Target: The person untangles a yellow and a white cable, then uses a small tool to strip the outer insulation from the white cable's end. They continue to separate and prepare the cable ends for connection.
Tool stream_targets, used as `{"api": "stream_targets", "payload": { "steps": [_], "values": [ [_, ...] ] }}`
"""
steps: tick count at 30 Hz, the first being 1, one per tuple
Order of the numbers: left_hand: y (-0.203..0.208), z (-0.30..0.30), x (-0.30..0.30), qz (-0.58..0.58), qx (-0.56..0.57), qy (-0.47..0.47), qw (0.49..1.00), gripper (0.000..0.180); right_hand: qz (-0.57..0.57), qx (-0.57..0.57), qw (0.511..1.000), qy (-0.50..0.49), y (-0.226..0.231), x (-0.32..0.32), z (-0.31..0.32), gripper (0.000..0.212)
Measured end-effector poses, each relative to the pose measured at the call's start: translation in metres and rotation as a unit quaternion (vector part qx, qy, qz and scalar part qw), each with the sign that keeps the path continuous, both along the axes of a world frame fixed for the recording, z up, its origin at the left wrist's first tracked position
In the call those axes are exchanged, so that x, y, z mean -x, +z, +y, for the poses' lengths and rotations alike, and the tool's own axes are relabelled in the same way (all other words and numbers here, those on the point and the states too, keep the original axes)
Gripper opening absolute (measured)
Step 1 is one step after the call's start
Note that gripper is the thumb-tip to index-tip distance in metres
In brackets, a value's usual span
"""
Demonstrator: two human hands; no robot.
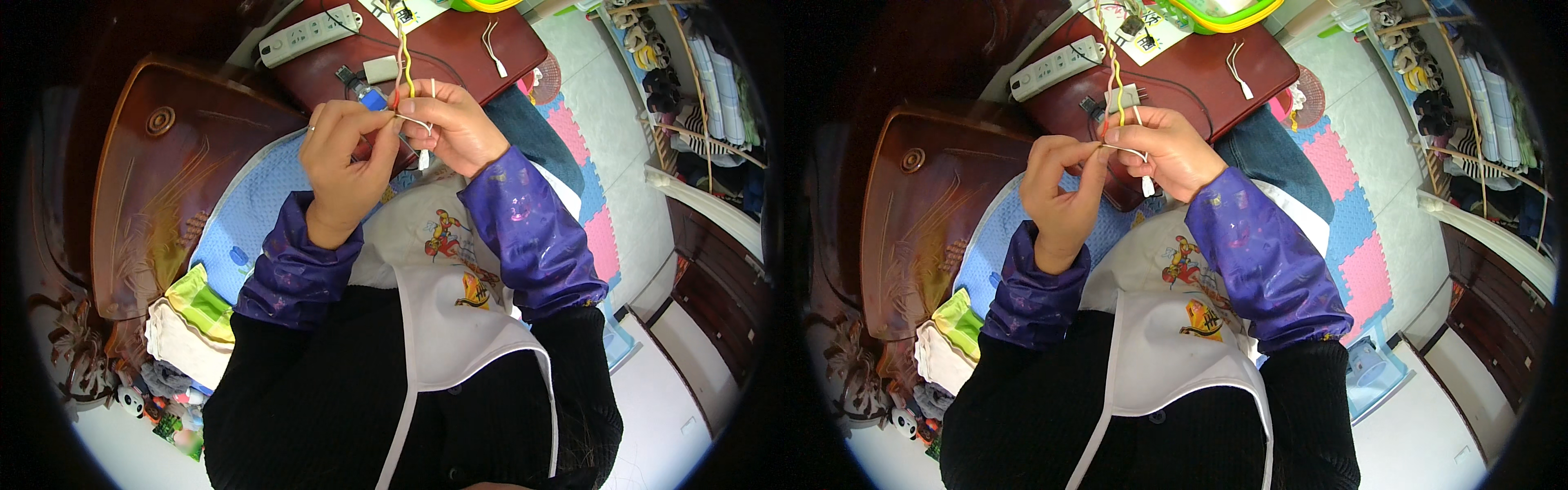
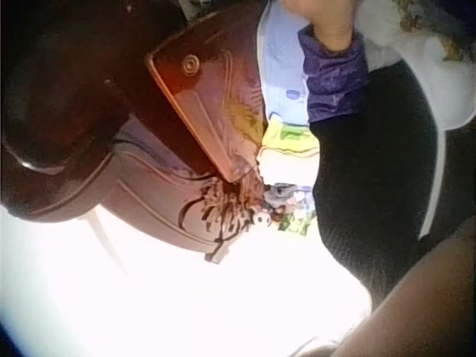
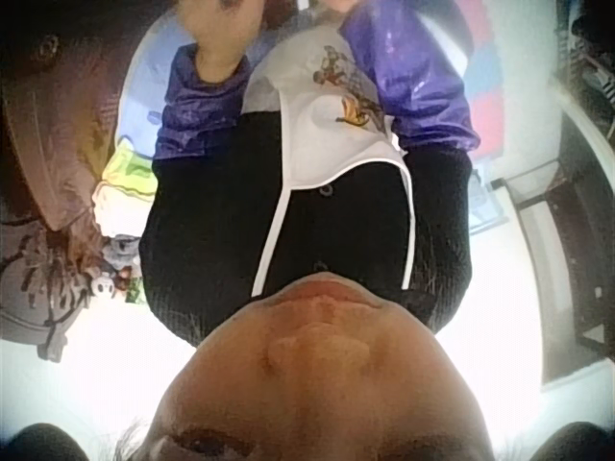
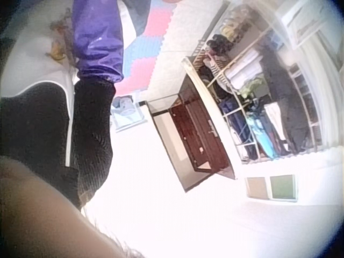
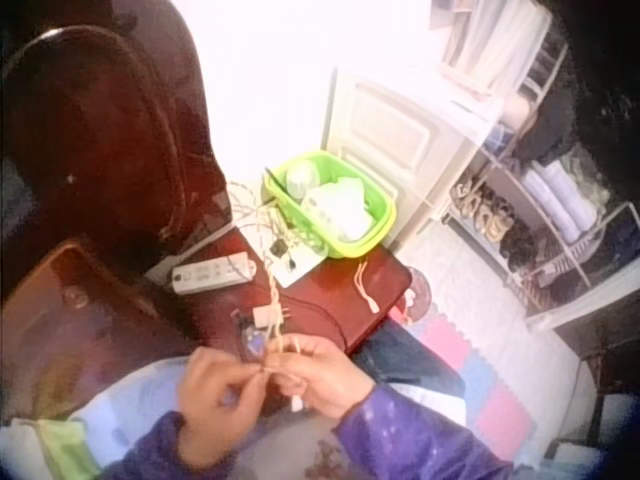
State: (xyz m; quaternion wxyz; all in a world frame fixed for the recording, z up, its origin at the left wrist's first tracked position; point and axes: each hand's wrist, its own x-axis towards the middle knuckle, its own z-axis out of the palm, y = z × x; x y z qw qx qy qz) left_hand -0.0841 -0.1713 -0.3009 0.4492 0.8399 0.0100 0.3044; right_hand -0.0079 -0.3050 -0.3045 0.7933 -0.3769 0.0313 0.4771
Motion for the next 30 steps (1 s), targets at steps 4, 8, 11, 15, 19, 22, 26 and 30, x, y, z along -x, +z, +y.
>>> {"api": "stream_targets", "payload": {
  "steps": [4,8,11,15,19,22,26,30],
  "values": [
    [0.001,-0.001,0.003,0.087,0.186,-0.043,0.978,0.009,-0.041,0.018,0.999,0.027,-0.003,-0.003,-0.005,0.013],
    [-0.004,0.000,-0.001,0.138,0.350,-0.075,0.923,0.006,-0.103,0.062,0.992,0.029,-0.001,-0.005,-0.007,0.012],
    [0.003,0.005,-0.002,0.242,0.447,-0.086,0.857,0.005,-0.137,0.071,0.988,0.026,0.001,-0.006,-0.008,0.011],
    [-0.002,0.015,-0.008,0.343,0.601,-0.134,0.710,0.006,-0.251,0.113,0.961,0.021,0.006,-0.006,-0.008,0.015],
    [-0.001,0.015,-0.017,0.394,0.722,-0.142,0.550,0.005,-0.294,0.105,0.950,0.030,-0.001,-0.009,-0.011,0.019],
    [0.002,0.011,-0.019,0.379,0.685,-0.132,0.608,0.004,-0.260,0.087,0.961,0.023,0.000,-0.008,-0.013,0.020],
    [0.002,0.008,-0.019,0.323,0.542,-0.125,0.766,0.006,-0.252,0.119,0.960,0.028,0.007,-0.009,-0.014,0.022],
    [0.000,0.011,-0.019,0.318,0.512,-0.131,0.787,0.006,-0.270,0.127,0.954,0.025,0.008,-0.009,-0.012,0.023]
  ]
}}
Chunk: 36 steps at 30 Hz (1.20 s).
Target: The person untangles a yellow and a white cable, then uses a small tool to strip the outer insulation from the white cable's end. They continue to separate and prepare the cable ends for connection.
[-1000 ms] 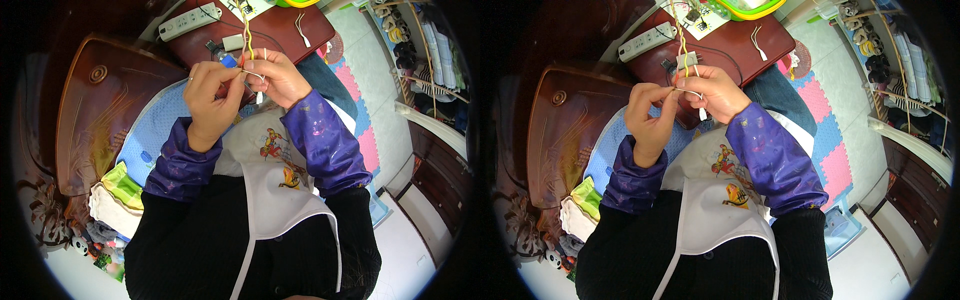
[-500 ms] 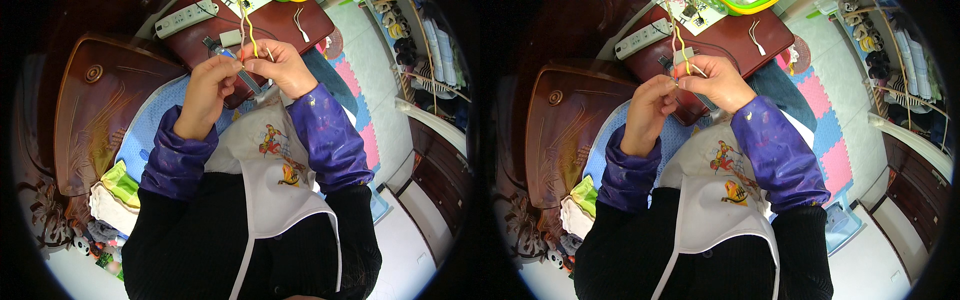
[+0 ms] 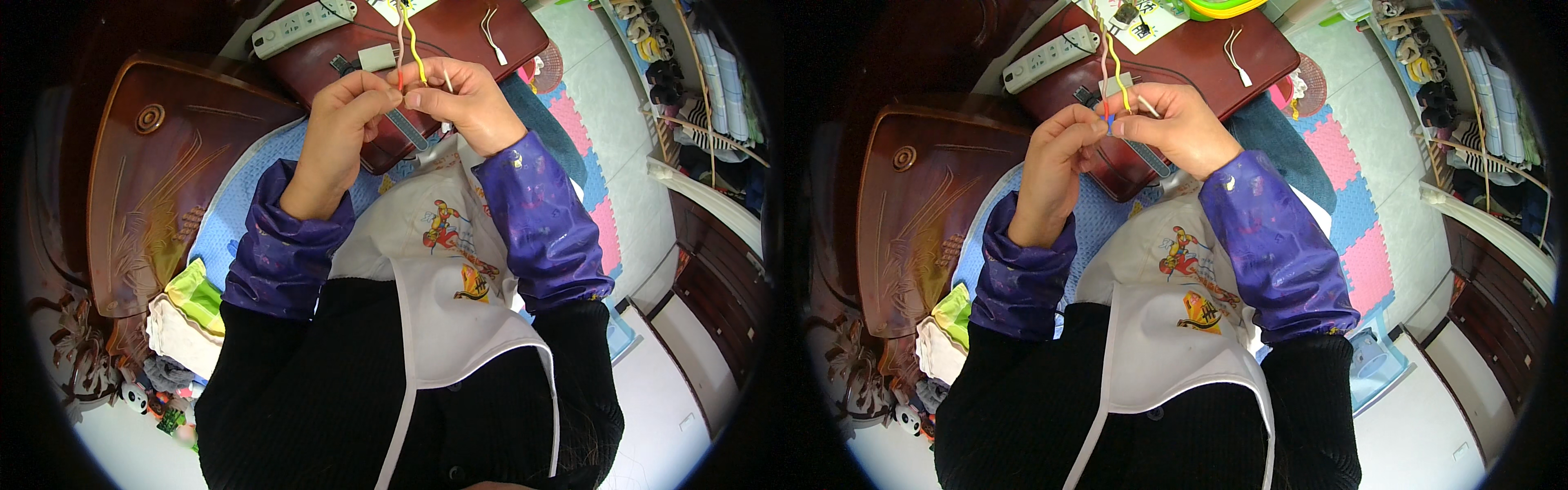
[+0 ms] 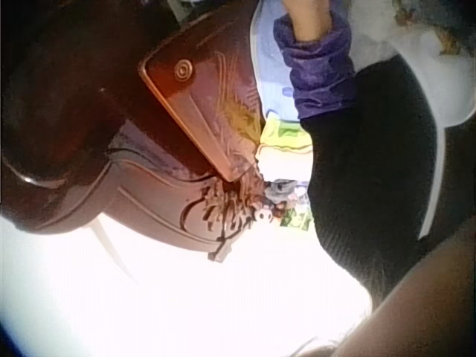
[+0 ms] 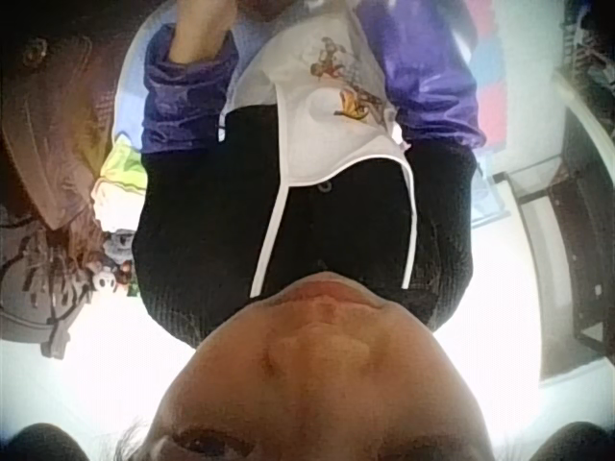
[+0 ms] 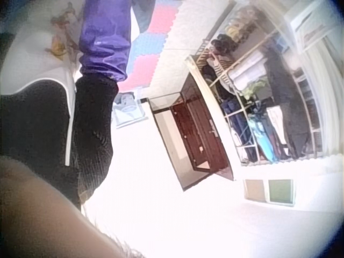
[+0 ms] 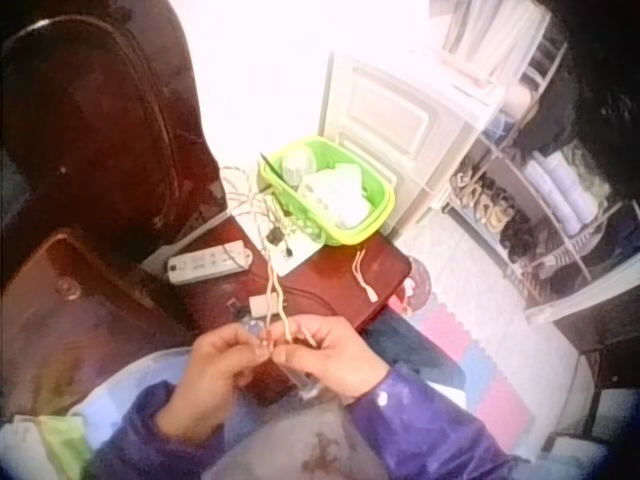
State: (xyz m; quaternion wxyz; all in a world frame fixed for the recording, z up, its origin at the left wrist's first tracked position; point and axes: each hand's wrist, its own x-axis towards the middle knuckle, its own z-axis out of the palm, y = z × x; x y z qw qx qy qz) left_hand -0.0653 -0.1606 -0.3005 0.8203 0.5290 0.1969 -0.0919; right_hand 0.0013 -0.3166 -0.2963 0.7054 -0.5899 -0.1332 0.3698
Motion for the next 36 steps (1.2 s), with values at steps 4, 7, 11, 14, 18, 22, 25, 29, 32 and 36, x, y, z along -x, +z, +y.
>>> {"api": "stream_targets", "payload": {
  "steps": [4,7,11,14,18,22,25,29,32,36],
  "values": [
    [-0.002,0.002,0.000,0.035,0.074,-0.009,0.997,0.007,0.068,-0.006,0.998,-0.002,-0.001,0.000,0.000,0.019],
    [0.001,0.001,0.000,0.021,0.044,-0.016,0.999,0.009,0.113,-0.021,0.993,-0.041,-0.008,0.002,0.003,0.015],
    [0.007,0.000,0.004,-0.051,-0.084,-0.003,0.995,0.010,0.166,-0.063,0.983,-0.047,-0.007,0.001,0.003,0.012],
    [0.004,0.002,0.003,-0.206,-0.304,0.046,0.929,0.011,0.184,-0.063,0.980,-0.043,-0.003,0.001,0.003,0.012],
    [0.005,0.014,-0.004,-0.390,-0.582,0.030,0.713,0.022,0.218,-0.085,0.972,-0.036,-0.003,0.000,0.001,0.012],
    [0.003,0.019,-0.009,-0.464,-0.666,0.034,0.583,0.026,0.261,-0.119,0.957,-0.031,-0.004,0.001,0.002,0.011],
    [0.002,0.021,-0.013,-0.484,-0.685,0.034,0.544,0.024,0.276,-0.127,0.952,-0.036,-0.004,0.001,0.002,0.010],
    [0.003,0.020,-0.018,-0.493,-0.682,-0.001,0.540,0.015,0.276,-0.133,0.951,-0.031,-0.006,0.001,0.001,0.009],
    [0.003,0.014,-0.014,-0.410,-0.558,-0.071,0.718,0.004,0.229,-0.120,0.965,-0.035,-0.011,0.003,0.002,0.009],
    [-0.011,0.009,-0.012,0.115,0.292,-0.061,0.948,0.016,0.109,-0.074,0.990,-0.045,-0.015,0.003,0.008,0.008]
  ]
}}
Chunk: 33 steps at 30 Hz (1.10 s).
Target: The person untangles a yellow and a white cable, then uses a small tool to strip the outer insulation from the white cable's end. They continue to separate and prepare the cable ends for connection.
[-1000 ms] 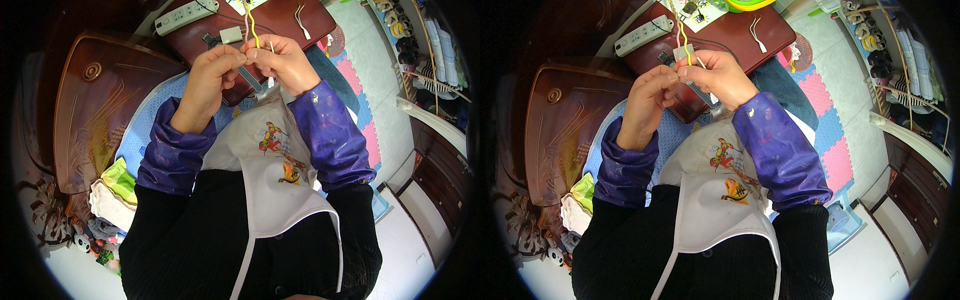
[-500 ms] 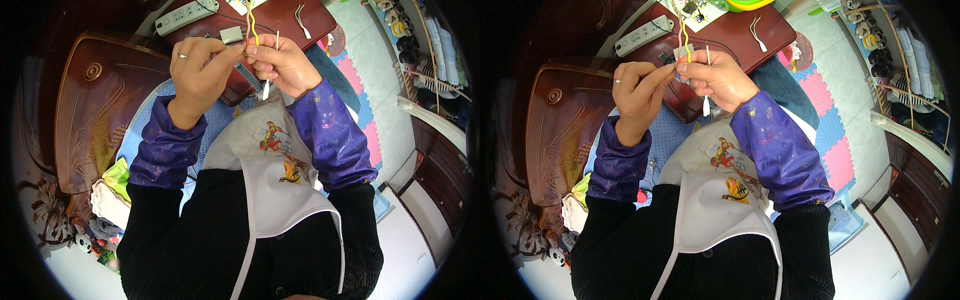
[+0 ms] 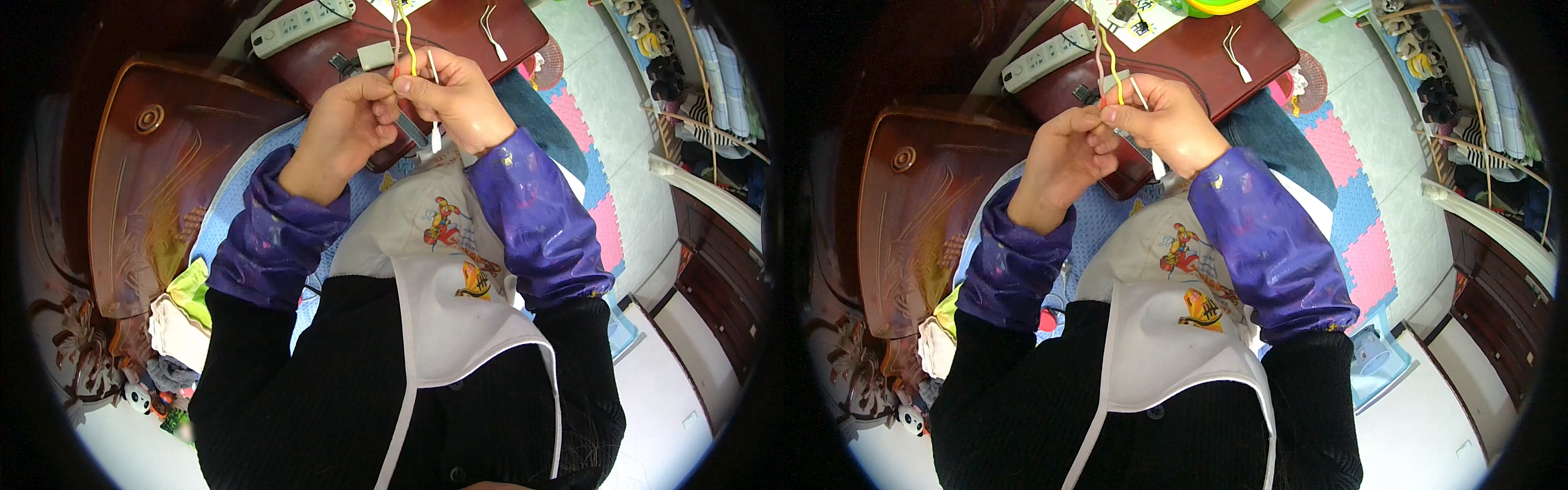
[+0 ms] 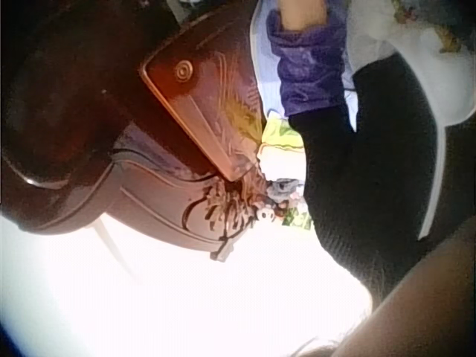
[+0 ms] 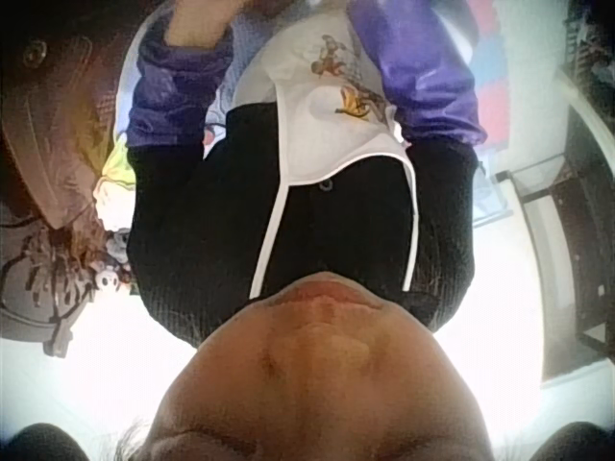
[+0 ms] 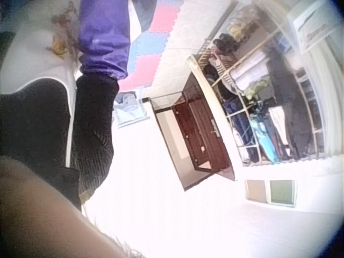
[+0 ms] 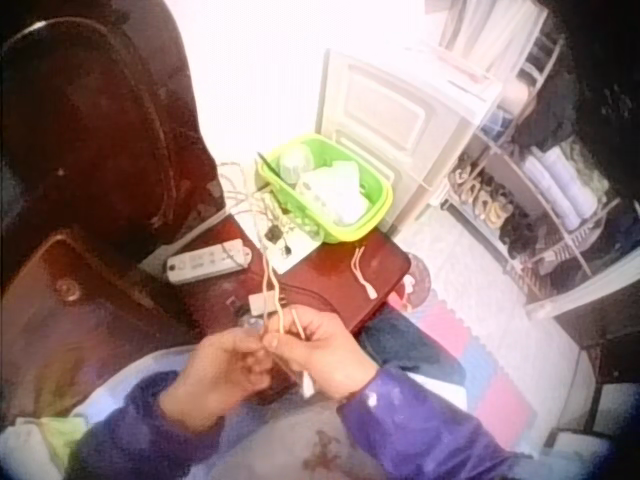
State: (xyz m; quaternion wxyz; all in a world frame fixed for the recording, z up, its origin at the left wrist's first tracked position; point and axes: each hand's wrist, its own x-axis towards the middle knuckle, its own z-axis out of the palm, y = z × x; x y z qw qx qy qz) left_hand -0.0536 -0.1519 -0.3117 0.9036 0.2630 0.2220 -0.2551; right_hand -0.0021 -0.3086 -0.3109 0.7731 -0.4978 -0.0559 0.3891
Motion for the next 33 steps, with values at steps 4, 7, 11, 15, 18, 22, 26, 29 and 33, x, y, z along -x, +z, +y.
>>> {"api": "stream_targets", "payload": {
  "steps": [4,7,11,15,18,22,26,29,33],
  "values": [
    [0.001,0.000,0.011,-0.005,-0.046,-0.022,0.999,0.015,0.040,-0.015,0.999,-0.027,-0.004,0.000,-0.002,0.007],
    [-0.001,-0.012,0.015,-0.228,-0.447,0.108,0.858,0.013,0.083,-0.040,0.996,-0.016,0.002,-0.003,-0.006,0.009],
    [0.009,0.000,0.010,-0.441,-0.718,0.095,0.530,0.019,0.130,-0.065,0.989,-0.005,0.003,0.000,-0.009,0.010],
    [0.012,0.003,0.005,-0.504,-0.788,0.093,0.342,0.019,0.146,-0.072,0.987,0.000,0.003,0.000,-0.010,0.011],
    [0.012,0.001,0.001,-0.527,-0.795,0.092,0.287,0.019,0.130,-0.081,0.988,0.006,0.004,-0.002,-0.011,0.012],
    [0.013,0.000,0.000,-0.531,-0.793,0.083,0.286,0.019,0.126,-0.063,0.990,-0.010,0.005,-0.001,-0.011,0.011],
    [0.010,-0.003,0.002,-0.473,-0.734,0.054,0.485,0.012,0.106,-0.059,0.992,-0.030,0.002,0.003,-0.007,0.010],
    [0.008,-0.011,0.008,-0.192,-0.379,0.029,0.905,0.008,0.034,-0.023,0.998,-0.038,0.001,0.003,-0.002,0.010],
    [-0.003,-0.001,0.005,-0.030,-0.048,0.000,0.998,0.015,0.038,-0.012,0.998,-0.055,0.000,0.004,-0.002,0.010]
  ]
}}
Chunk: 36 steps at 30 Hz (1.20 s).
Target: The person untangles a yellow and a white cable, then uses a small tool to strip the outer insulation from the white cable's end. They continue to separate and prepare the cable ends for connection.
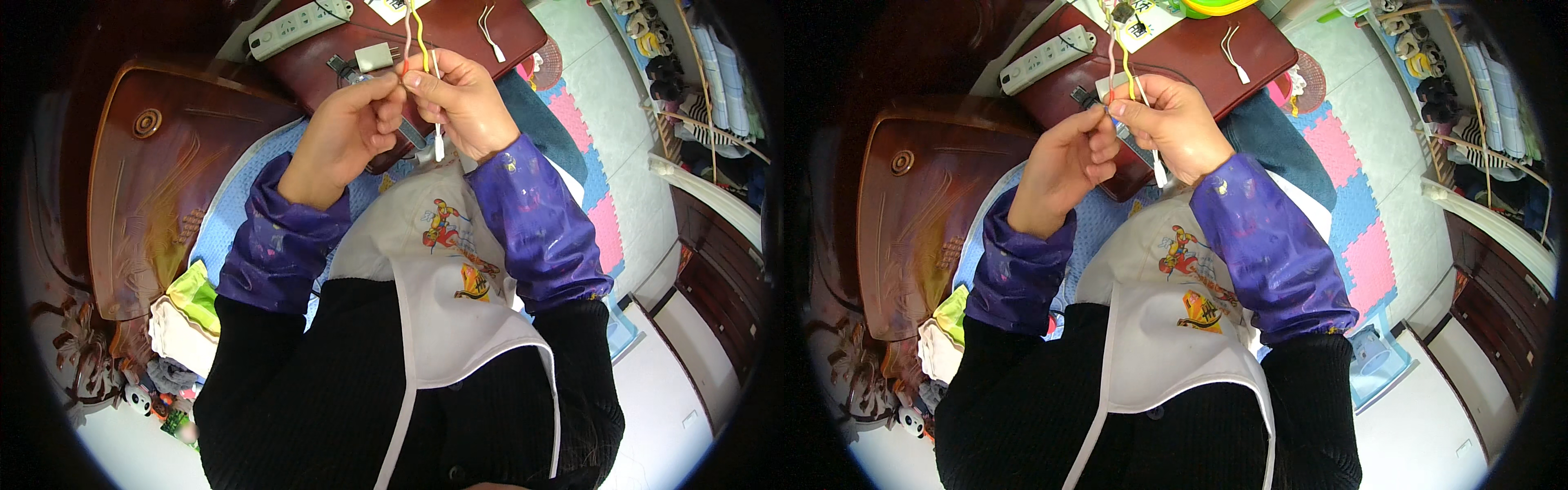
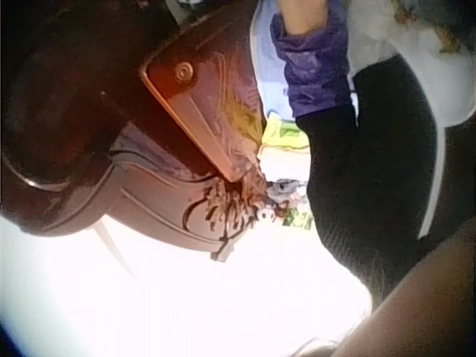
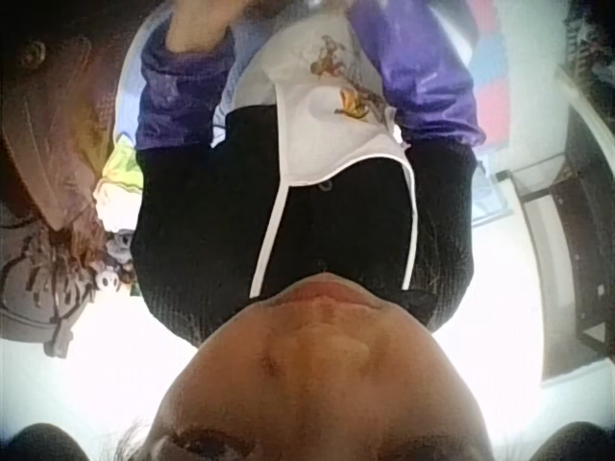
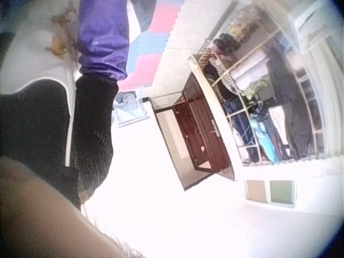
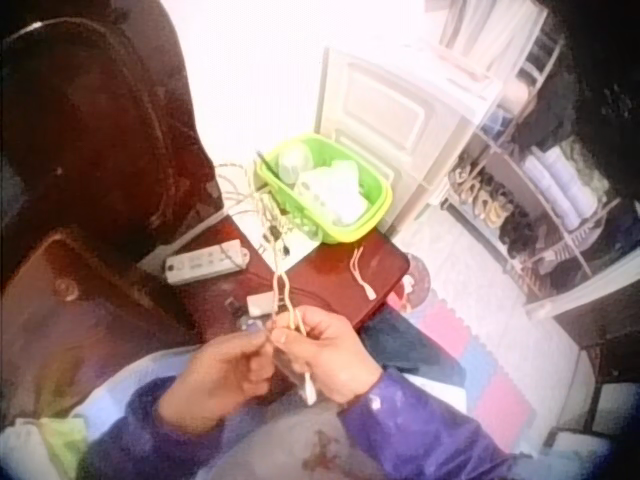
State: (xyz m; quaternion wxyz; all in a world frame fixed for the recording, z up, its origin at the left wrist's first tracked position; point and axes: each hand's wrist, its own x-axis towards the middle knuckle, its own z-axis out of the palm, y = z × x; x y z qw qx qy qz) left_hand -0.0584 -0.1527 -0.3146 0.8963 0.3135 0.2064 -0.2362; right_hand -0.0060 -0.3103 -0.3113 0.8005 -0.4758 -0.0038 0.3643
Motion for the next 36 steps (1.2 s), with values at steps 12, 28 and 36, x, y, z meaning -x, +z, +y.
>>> {"api": "stream_targets", "payload": {
  "steps": [12,28,36],
  "values": [
    [0.017,0.004,-0.004,-0.511,-0.752,0.109,0.402,0.021,0.067,-0.049,0.996,0.025,0.008,0.000,-0.006,0.013],
    [0.005,0.002,-0.006,-0.043,-0.039,0.015,0.998,0.008,-0.031,0.000,0.999,0.014,0.001,0.004,-0.003,0.015],
    [0.016,-0.011,0.003,-0.225,-0.463,0.132,0.847,0.007,-0.011,0.007,1.000,-0.022,0.001,0.006,-0.007,0.018]
  ]
}}
